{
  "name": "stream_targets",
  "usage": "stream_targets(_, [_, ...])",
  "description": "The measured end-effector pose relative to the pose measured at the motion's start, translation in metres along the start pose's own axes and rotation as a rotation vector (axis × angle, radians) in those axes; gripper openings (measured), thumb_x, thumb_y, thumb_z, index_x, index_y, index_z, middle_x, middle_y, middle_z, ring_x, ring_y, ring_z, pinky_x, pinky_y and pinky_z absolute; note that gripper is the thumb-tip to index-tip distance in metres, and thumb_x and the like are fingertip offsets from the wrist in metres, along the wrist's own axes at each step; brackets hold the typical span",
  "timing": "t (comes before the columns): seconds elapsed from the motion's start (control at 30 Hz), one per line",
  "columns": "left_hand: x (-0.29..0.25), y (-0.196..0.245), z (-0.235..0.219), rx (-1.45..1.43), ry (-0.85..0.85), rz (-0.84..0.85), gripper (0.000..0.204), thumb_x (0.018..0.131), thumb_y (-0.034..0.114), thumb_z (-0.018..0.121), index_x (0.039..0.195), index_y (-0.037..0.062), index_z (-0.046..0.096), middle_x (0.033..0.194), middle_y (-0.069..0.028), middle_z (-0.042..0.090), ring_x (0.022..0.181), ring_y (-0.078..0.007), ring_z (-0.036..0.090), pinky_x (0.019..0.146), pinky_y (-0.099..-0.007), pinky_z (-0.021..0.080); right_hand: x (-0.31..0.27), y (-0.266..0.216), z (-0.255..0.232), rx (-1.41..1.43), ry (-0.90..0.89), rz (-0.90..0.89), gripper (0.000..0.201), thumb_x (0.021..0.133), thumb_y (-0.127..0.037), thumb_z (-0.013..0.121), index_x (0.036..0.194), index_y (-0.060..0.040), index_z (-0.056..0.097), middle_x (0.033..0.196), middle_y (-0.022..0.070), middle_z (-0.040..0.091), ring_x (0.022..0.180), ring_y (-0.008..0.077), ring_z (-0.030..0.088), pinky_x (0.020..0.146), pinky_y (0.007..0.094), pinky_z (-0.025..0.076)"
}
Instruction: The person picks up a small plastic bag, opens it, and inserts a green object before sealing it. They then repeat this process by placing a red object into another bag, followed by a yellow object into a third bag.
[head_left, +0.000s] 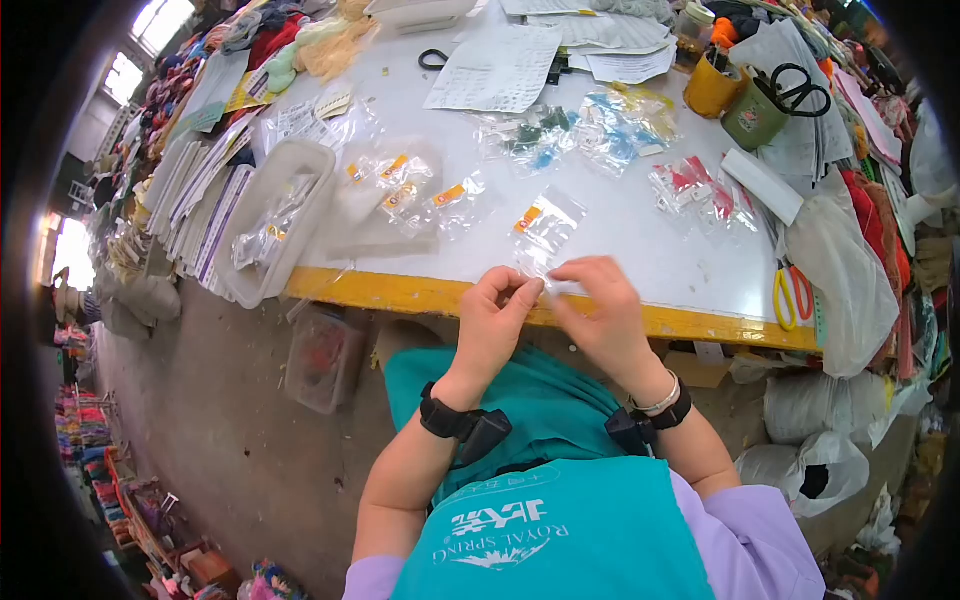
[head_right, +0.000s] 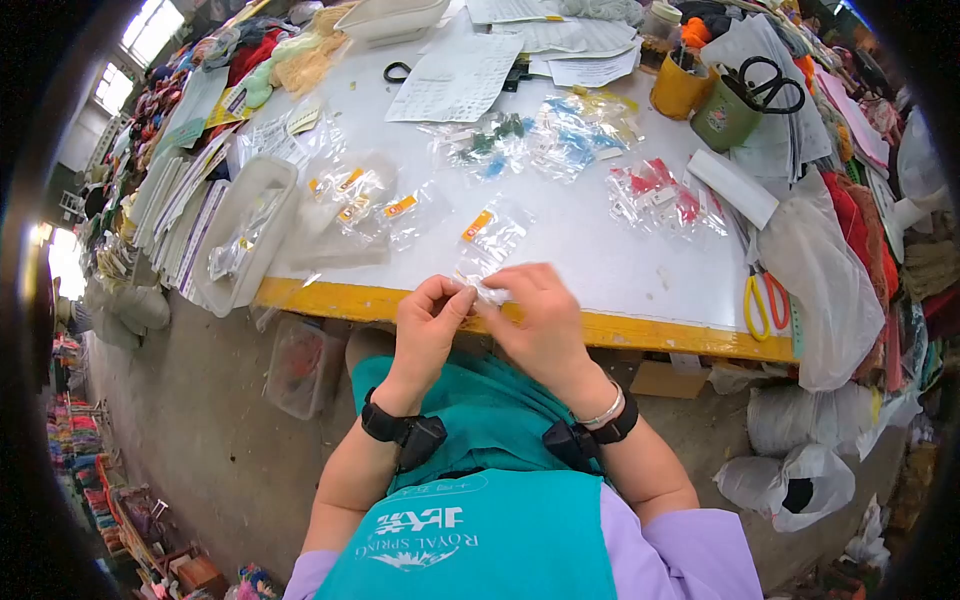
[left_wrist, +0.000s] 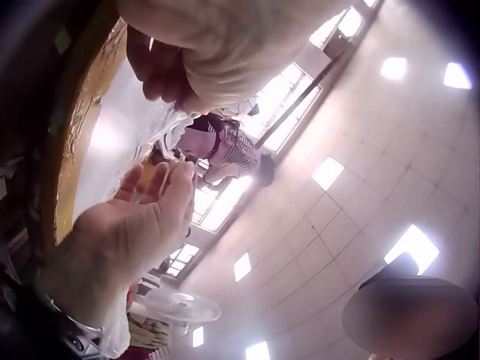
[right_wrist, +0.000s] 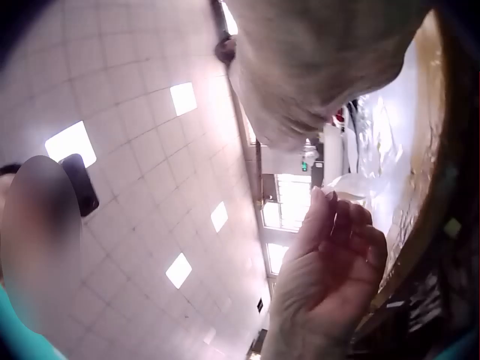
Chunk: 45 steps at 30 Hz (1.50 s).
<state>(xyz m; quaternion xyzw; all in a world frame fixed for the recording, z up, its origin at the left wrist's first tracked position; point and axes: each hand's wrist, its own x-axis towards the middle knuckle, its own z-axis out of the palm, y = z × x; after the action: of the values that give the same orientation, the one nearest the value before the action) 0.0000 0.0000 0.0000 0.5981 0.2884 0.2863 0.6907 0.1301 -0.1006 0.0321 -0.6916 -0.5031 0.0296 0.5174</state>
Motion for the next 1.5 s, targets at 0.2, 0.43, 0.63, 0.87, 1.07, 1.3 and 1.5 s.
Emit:
stream_targets(0.2, [-0.001, 0.016, -0.003, 0.3, -0.049, 0.162, 0.013, 0.092, 0.011, 0.064, 0.087, 0.0, 0.061, 0.074, -0.0039, 0.059, 0.067, -0.0116, 0.053, 0.063, -0.0258, 0.045, -0.005, 0.002, 0.011, 0.068, -0.143, 0.134, 0.007, 0.078, -0.007, 0.067, 0.083, -0.0035, 0.069, 0.077, 0.0113, 0.067, 0.072, 0.0288, 0.064, 0.064, 0.0372, 0.051])
stream_targets(0.43, [-0.006, 0.015, -0.002, 0.401, -0.046, 0.211, 0.012, 0.091, 0.009, 0.063, 0.084, -0.0007, 0.059, 0.071, -0.0053, 0.057, 0.064, -0.0104, 0.051, 0.059, -0.0258, 0.043, -0.008, -0.001, 0.018, -0.02, -0.132, 0.124, 0.005, 0.077, -0.005, 0.065, 0.08, -0.0027, 0.066, 0.075, 0.0131, 0.066, 0.063, 0.0288, 0.064, 0.057, 0.0355, 0.05])
stream_targets(0.63, [-0.012, 0.021, -0.008, 0.853, 0.186, 0.303, 0.009, 0.08, 0.005, 0.068, 0.082, 0.0025, 0.06, 0.075, -0.0098, 0.06, 0.06, -0.0199, 0.058, 0.054, -0.03, 0.046, 0.0, 0.0, 0.024, -0.023, -0.015, 0.095, 0.005, 0.074, -0.002, 0.066, 0.078, -0.0025, 0.064, 0.072, 0.013, 0.063, 0.062, 0.0289, 0.063, 0.055, 0.0346, 0.051])
stream_targets(0.87, [-0.005, 0.028, -0.023, 1.042, 0.115, 0.675, 0.021, 0.075, -0.003, 0.065, 0.093, 0.0064, 0.066, 0.083, -0.0097, 0.063, 0.068, -0.0269, 0.065, 0.058, -0.0364, 0.051, 0.0, -0.008, 0.025, 0.115, -0.206, 0.057, 0.011, 0.073, -0.003, 0.066, 0.084, -0.0031, 0.066, 0.073, 0.012, 0.065, 0.062, 0.0283, 0.064, 0.056, 0.0337, 0.052])
stream_targets(1.07, [0.019, 0.026, -0.065, 0.944, 0.263, 0.685, 0.026, 0.081, -0.005, 0.06, 0.104, 0.0047, 0.067, 0.091, -0.0137, 0.066, 0.078, -0.0312, 0.066, 0.066, -0.0382, 0.052, 0.03, 0.018, 0.018, -0.191, -0.266, -0.058, 0.022, 0.075, -0.008, 0.066, 0.097, -0.0036, 0.066, 0.098, 0.0128, 0.066, 0.089, 0.0285, 0.063, 0.072, 0.0353, 0.054])
stream_targets(1.3, [0.085, 0.046, -0.129, 1.033, 0.49, 0.642, 0.035, 0.084, -0.005, 0.054, 0.118, 0.0015, 0.062, 0.107, -0.0178, 0.064, 0.095, -0.0334, 0.063, 0.084, -0.0389, 0.05, 0.045, 0.041, 0.041, -0.634, -0.253, -0.153, 0.014, 0.074, -0.013, 0.068, 0.084, -0.0053, 0.063, 0.087, 0.0091, 0.06, 0.085, 0.0275, 0.059, 0.07, 0.0372, 0.054])
stream_targets(1.5, [0.046, 0.045, -0.097, 1.193, 0.561, 0.73, 0.03, 0.09, 0.001, 0.054, 0.119, 0.0019, 0.062, 0.101, -0.0154, 0.063, 0.09, -0.0335, 0.062, 0.082, -0.0366, 0.05, 0.039, 0.043, 0.041, -0.396, -0.152, 0.024, 0.007, 0.076, -0.011, 0.068, 0.08, -0.006, 0.064, 0.082, 0.0087, 0.062, 0.077, 0.0259, 0.062, 0.063, 0.0355, 0.052])
